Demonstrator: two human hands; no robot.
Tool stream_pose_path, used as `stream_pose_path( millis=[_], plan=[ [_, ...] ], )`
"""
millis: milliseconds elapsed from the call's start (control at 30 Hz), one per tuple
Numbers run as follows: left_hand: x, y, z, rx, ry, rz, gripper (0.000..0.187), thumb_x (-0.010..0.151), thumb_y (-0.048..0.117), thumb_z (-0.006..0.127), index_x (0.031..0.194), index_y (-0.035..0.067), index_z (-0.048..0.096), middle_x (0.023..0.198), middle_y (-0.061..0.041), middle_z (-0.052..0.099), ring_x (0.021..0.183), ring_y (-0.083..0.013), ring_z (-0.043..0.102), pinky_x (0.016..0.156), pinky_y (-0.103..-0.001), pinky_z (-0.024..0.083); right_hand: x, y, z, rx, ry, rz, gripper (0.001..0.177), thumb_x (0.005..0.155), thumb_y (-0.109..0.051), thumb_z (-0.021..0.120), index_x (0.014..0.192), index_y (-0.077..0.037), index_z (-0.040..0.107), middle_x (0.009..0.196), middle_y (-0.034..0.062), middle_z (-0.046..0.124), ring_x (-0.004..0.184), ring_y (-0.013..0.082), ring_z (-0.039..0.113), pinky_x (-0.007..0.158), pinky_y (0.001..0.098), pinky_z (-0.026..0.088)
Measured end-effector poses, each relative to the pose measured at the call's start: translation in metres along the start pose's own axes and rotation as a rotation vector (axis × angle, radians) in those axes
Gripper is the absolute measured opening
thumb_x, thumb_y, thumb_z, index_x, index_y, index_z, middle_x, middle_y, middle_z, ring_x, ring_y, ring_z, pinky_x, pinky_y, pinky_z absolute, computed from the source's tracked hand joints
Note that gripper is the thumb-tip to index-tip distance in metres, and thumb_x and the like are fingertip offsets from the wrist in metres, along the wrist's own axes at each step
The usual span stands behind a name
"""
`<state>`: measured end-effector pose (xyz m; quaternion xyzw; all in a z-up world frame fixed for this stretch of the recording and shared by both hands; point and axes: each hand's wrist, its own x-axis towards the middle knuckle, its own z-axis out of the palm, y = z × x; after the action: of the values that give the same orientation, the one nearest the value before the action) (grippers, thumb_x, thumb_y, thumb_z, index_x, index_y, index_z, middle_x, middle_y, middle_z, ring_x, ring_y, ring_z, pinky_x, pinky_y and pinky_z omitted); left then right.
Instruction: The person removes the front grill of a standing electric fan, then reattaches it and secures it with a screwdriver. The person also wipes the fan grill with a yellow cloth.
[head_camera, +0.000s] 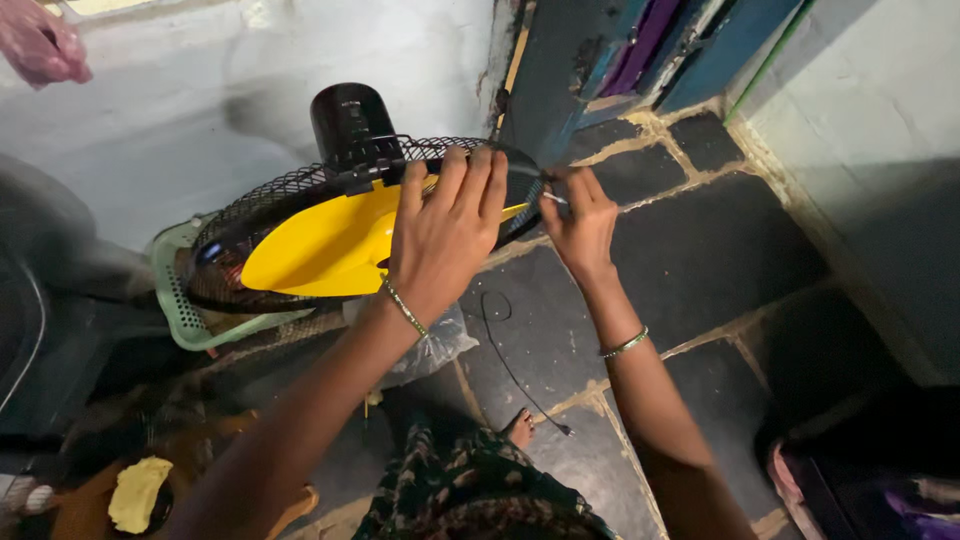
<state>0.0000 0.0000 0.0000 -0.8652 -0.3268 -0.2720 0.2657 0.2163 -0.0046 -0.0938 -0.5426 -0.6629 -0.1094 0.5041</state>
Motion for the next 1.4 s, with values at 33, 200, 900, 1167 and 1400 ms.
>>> stream_pose_path(
  millis=[33,200,900,1167,1400],
  plan=[
    [0.003,0.0,0.001,0.02,0.017,-0.007,0.042,0.096,0.02,0.064,0.134,0.001,0.066,0.132,-0.01,0.063,0.126,-0.0267,0.054,0.106,-0.051,0.039,0.001,-0.001,0.0,0.003,-0.011,0.031,0.028,0.088,0.0,0.076,0.113,-0.004,0.067,0.106,0.0135,0.069,0.089,0.0336,0.073,0.074,0.0399,0.057],
    [0.013,-0.006,0.004,0.014,0.045,0.008,0.029,0.092,0.014,0.065,0.117,0.003,0.073,0.112,-0.007,0.065,0.11,-0.0242,0.056,0.106,-0.053,0.042,0.002,-0.004,-0.002,0.01,-0.022,0.045,0.03,0.083,0.001,0.077,0.111,-0.004,0.067,0.103,0.0142,0.069,0.083,0.0318,0.072,0.069,0.0389,0.056],
    [-0.072,-0.093,-0.057,-0.062,0.027,-0.23,0.038,0.092,0.003,0.065,0.129,-0.003,0.067,0.116,-0.011,0.064,0.107,-0.029,0.062,0.089,-0.041,0.054,0.072,-0.108,-0.009,0.0,-0.118,-0.387,0.038,0.085,-0.002,0.078,0.121,-0.004,0.07,0.113,0.0109,0.068,0.082,0.0266,0.071,0.068,0.0362,0.057],
    [-0.075,-0.094,-0.051,0.033,0.124,-0.183,0.031,0.088,0.006,0.068,0.118,0.001,0.072,0.108,-0.007,0.064,0.096,-0.0239,0.063,0.075,-0.038,0.054,0.08,-0.126,0.003,-0.014,-0.085,-0.472,0.029,0.089,0.0,0.08,0.116,-0.004,0.069,0.109,0.009,0.067,0.082,0.0247,0.072,0.07,0.0348,0.058],
    [-0.074,-0.097,-0.05,0.05,0.169,-0.145,0.027,0.092,0.006,0.07,0.118,0.001,0.072,0.106,-0.006,0.063,0.095,-0.0221,0.063,0.076,-0.036,0.055,0.078,-0.125,0.005,-0.023,-0.064,-0.464,0.025,0.089,0.001,0.079,0.112,-0.002,0.068,0.108,0.0089,0.067,0.082,0.0248,0.072,0.07,0.0344,0.058]
  ],
)
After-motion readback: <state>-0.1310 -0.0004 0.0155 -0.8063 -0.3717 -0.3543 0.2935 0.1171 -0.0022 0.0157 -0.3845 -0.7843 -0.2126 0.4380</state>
